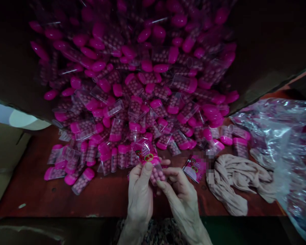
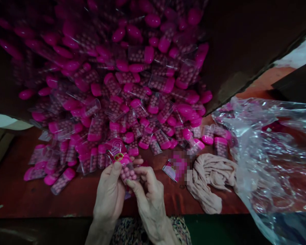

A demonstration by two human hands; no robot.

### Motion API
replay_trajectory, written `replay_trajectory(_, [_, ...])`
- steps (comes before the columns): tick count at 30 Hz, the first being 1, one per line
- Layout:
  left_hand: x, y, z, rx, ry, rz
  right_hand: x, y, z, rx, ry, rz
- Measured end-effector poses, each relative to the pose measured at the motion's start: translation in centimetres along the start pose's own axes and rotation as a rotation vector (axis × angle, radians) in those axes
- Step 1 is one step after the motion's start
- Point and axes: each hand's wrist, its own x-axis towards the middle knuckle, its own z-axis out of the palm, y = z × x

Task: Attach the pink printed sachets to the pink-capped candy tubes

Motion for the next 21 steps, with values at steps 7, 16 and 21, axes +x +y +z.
replay_trajectory(7, [0.1,0.7,-0.2,-0.053,0.032,0.004,-0.5,-0.7,0.0,-0.088,0.003,-0.005])
replay_trajectory(16, [0.4,0.3,-0.2,0.026,-0.104,-0.051,-0.2,-0.5,-0.3,-0.079,-0.013,-0.07])
replay_trajectory(21, [0.2,-0.6,0.2,-0.003,-0.048,-0.1,0.3,-0.3,-0.2,-0.078,0.145,-0.103])
